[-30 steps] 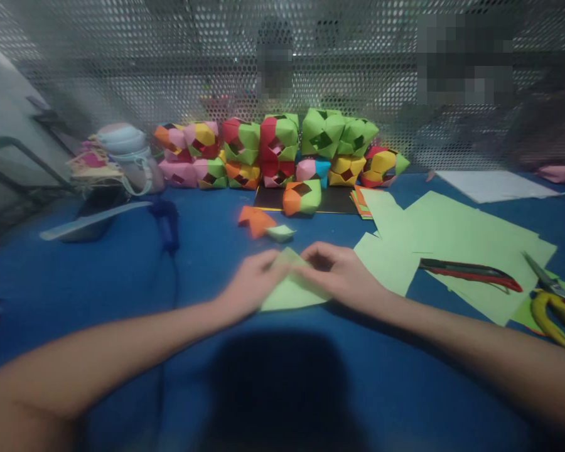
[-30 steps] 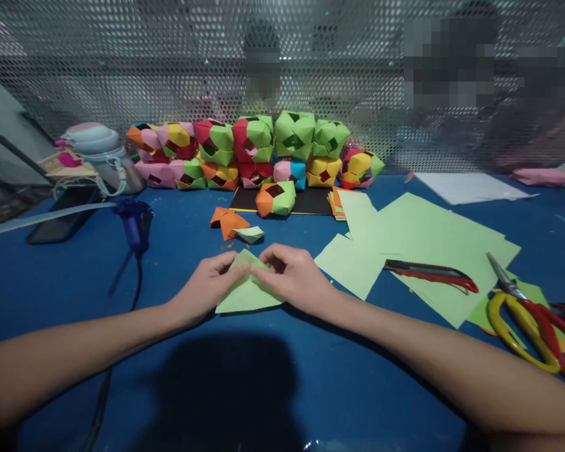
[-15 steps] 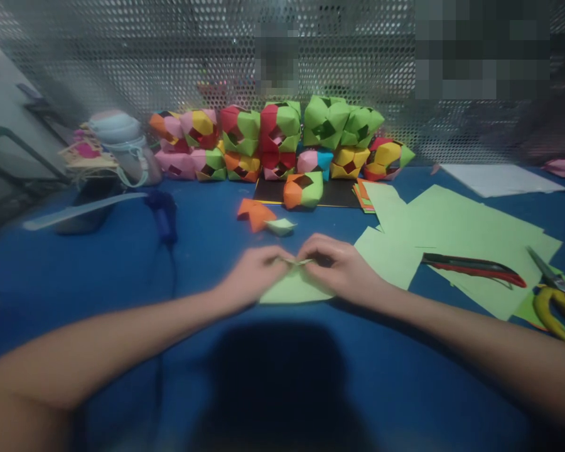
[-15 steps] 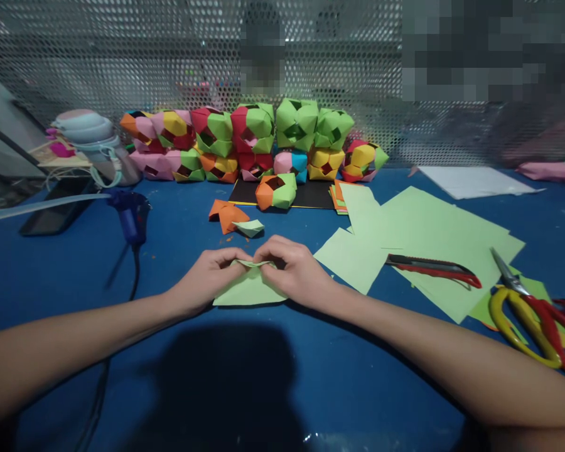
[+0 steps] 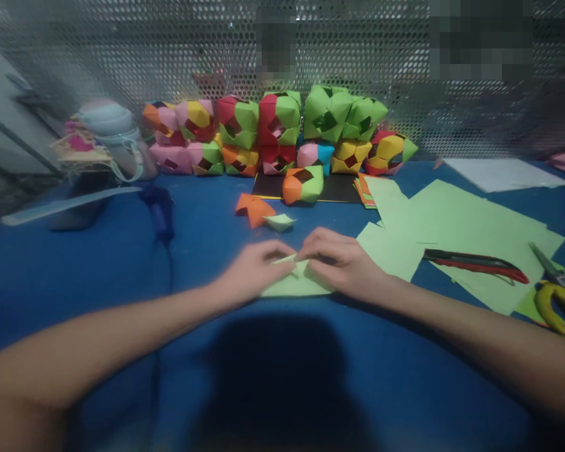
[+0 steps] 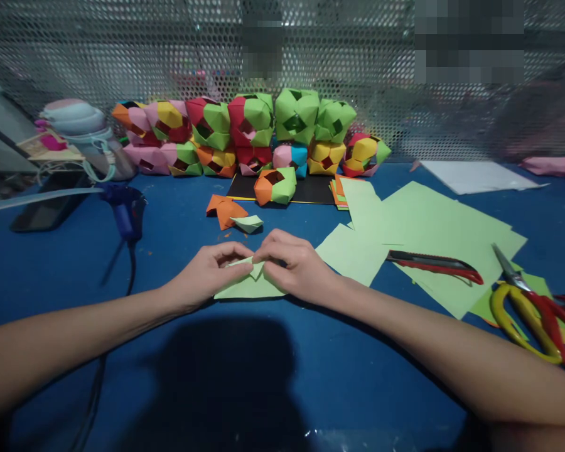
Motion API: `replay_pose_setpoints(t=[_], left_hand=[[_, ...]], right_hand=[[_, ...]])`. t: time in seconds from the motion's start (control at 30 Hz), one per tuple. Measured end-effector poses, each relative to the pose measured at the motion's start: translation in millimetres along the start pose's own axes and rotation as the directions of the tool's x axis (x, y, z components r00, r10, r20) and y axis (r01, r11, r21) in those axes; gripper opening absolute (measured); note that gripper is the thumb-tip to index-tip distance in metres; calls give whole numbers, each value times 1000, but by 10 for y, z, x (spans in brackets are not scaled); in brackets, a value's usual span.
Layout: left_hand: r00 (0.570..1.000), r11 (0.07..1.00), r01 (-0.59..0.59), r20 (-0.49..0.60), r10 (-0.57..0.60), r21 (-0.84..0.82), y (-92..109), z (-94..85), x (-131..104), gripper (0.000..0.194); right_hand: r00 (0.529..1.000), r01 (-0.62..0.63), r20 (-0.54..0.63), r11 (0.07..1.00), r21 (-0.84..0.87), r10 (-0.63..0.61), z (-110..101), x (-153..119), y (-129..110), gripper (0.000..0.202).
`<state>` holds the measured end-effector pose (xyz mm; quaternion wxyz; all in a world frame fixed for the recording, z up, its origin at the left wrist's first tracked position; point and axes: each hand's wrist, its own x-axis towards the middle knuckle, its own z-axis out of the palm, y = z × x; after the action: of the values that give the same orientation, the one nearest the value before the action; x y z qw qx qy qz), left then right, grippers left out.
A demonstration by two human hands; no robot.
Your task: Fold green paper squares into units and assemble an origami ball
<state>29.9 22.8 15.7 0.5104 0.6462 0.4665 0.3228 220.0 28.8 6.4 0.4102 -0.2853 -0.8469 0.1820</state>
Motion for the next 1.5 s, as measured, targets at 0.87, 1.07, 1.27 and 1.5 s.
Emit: replay_pose_setpoints(t=[0.87, 1.07, 1.27, 1.5], left_hand=[[997, 989, -78, -3, 79, 126, -4, -18, -13, 23], [996, 994, -46, -65, 53, 103, -23, 11, -13, 26], [991, 999, 12, -130, -5, 50, -113, -25, 44, 24], [991, 999, 14, -131, -7, 52, -149, -47, 56, 25]], right_hand=[[924, -381, 59, 911, 155, 377, 25, 23, -91, 14], [906, -420, 33, 886, 198, 422, 59, 19, -127, 17], [846, -527, 103, 794, 305, 523, 59, 40, -158, 28], [828, -560, 131, 805, 195, 545, -22, 69, -159, 21]])
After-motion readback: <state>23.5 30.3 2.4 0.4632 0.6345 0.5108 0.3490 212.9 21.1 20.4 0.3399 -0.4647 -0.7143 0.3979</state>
